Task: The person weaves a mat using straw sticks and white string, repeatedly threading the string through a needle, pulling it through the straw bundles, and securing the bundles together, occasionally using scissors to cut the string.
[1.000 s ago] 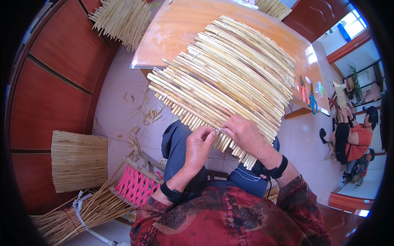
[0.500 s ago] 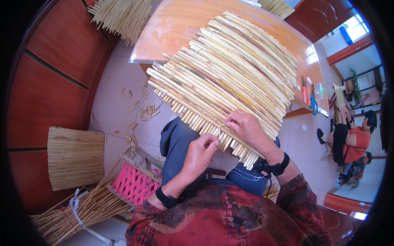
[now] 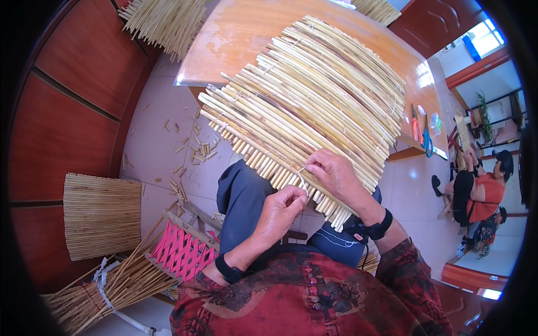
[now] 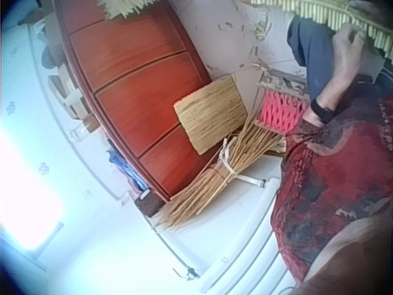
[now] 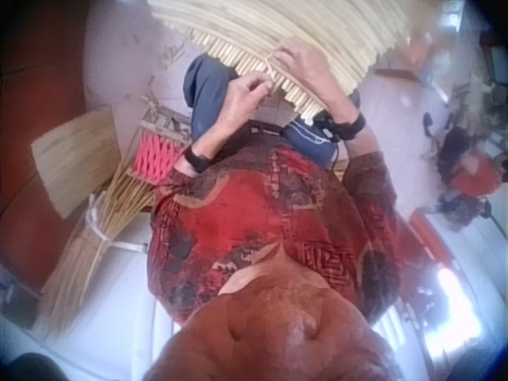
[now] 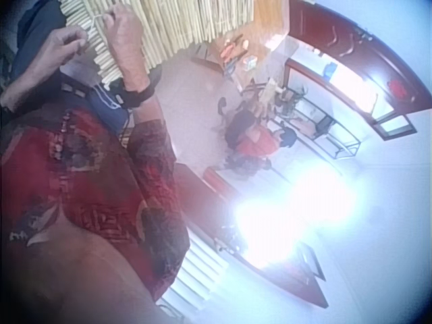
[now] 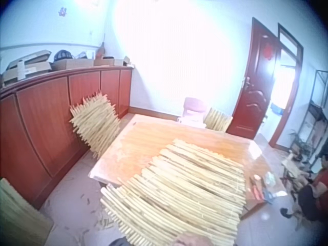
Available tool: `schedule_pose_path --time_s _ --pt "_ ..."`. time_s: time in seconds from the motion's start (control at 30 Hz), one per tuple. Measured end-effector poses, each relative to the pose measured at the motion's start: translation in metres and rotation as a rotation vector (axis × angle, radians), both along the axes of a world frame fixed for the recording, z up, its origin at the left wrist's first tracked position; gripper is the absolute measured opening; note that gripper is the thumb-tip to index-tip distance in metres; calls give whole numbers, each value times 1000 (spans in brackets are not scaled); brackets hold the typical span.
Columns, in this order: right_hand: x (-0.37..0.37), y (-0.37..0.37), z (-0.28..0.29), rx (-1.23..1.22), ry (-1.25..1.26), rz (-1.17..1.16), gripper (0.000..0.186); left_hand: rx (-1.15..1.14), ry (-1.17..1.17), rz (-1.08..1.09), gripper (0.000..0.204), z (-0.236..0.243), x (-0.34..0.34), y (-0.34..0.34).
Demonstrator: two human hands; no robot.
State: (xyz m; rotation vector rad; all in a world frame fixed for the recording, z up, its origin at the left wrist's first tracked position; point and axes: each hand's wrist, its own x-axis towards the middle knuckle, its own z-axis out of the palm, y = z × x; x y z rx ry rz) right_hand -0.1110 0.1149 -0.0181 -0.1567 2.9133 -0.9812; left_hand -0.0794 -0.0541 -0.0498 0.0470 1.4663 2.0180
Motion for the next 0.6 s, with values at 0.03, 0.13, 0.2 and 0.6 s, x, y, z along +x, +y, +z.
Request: schedule_pose_path --time_s 0.03,0.13,0.2,0.6 --pt "0 0 0 0 0 0 9 0 0 0 10 1 0 0" --pt "0 -1 2 -6 -9 -6 9 28 5 -8 11 4 -1 -1" --pt "-1 -2 2 1 -9 -14 9 -9 32 -48 13 3 0 -1" --pt "0 -2 1 -5 -1 -27 10 -8 -7 -68 22 4 0 0"
